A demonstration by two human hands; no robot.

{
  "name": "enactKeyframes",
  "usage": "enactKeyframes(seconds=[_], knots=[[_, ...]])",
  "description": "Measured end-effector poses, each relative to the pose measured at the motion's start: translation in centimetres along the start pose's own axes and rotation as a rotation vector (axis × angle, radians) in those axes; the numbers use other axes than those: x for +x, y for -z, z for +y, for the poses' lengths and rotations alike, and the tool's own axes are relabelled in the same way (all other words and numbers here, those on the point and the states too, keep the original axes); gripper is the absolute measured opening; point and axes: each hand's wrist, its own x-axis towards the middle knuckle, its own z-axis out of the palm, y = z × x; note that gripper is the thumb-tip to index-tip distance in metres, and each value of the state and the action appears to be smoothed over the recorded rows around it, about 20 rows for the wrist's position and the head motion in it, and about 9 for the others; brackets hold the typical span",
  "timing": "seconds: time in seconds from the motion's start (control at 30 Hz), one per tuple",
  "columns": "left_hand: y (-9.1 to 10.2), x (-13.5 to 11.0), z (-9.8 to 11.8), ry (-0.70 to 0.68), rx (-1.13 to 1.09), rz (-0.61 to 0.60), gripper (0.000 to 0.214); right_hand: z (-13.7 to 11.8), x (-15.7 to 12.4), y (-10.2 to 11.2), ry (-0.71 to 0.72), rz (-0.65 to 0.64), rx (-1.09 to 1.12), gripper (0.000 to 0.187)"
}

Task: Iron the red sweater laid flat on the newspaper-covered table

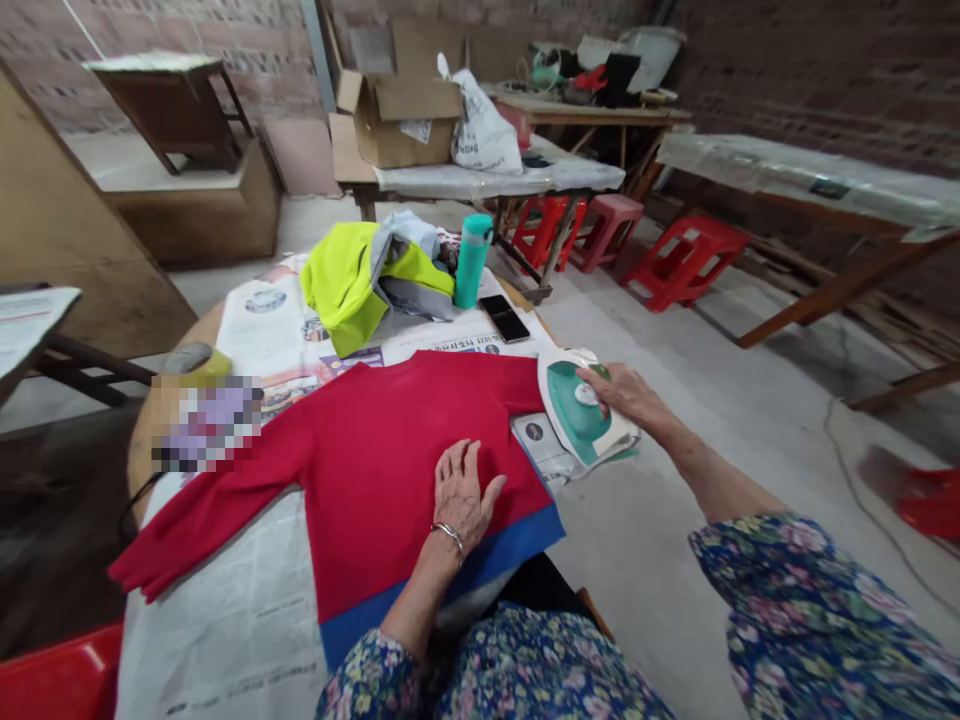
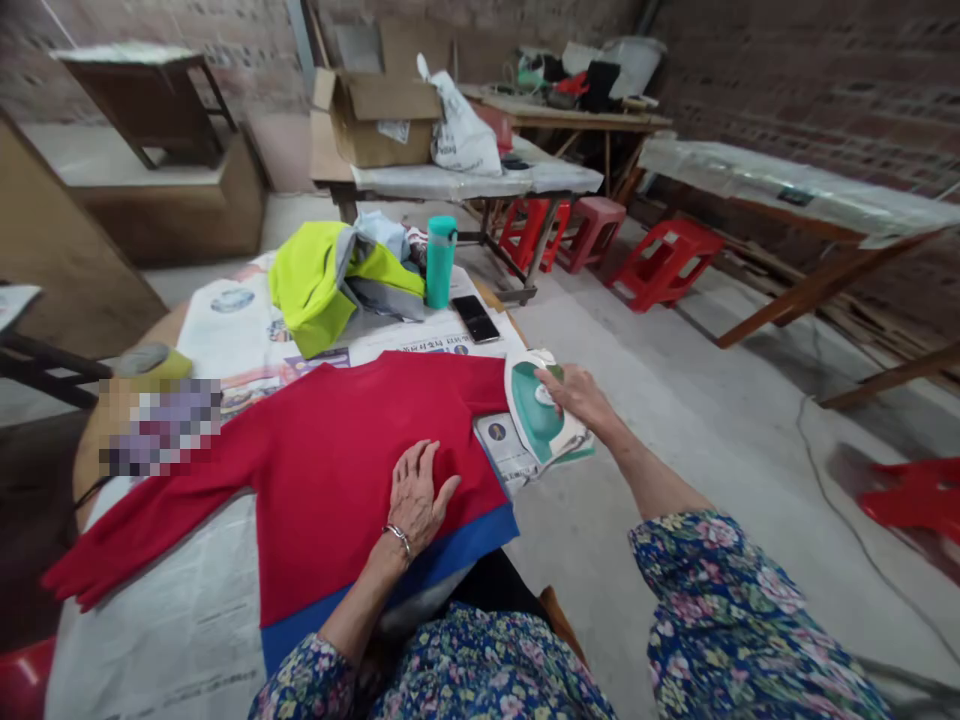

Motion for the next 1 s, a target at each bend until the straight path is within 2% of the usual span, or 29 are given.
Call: enactKeyframes(seconds=[0.13,0.23,0.3,0.4,0.5,0.6,0.67,0.77,0.83,0.93,1.0], knots=[[0.0,0.5,-0.2,-0.028,0.0,0.035,0.044,0.1,-1.2,0.0,0.094,-0.019,0.001,0.036],[0.8,-0.1,-0.7,-0.117,0.015,0.068,0.041,-1.3,-2.6,-0.6,0.206,-0.049,0.021,0.033],[2.0,-1.3,-1.6,-0.178,0.095,0.098,0.04,-2.7,-3.8,-1.5,0.287,-0.076,0.032,0.03],[5.3,-4.4,-3.7,-0.17,0.294,0.166,0.037,-4.7,-6.0,-3.5,0.4,-0.184,-0.014,0.023],[9.9,-8.3,-6.2,-0.044,0.439,0.186,0.037,-6.0,-8.8,-5.5,0.492,-0.359,-0.108,0.025],[13.8,-11.5,-7.7,0.1,0.477,0.133,0.047,-6.8,-11.8,-6.6,0.578,-0.512,-0.19,0.033],[15.2,-12.5,-7.9,0.182,0.44,0.142,0.05,-7.4,-13.2,-7.0,0.64,-0.598,-0.224,0.035],[15.3,-12.8,-7.4,0.279,0.374,0.217,0.045,-9.1,-14.1,-8.0,0.702,-0.666,-0.239,0.037],[14.7,-12.5,-7.0,0.323,0.339,0.255,0.044,-10.8,-13.9,-9.2,0.74,-0.661,-0.258,0.04],[14.0,-12.2,-6.8,0.364,0.292,0.278,0.044,-14.2,-12.3,-11.3,0.801,-0.571,-0.259,0.044],[13.7,-12.1,-6.9,0.376,0.283,0.284,0.044,-16.8,-10.4,-12.3,0.761,-0.501,-0.249,0.041]])
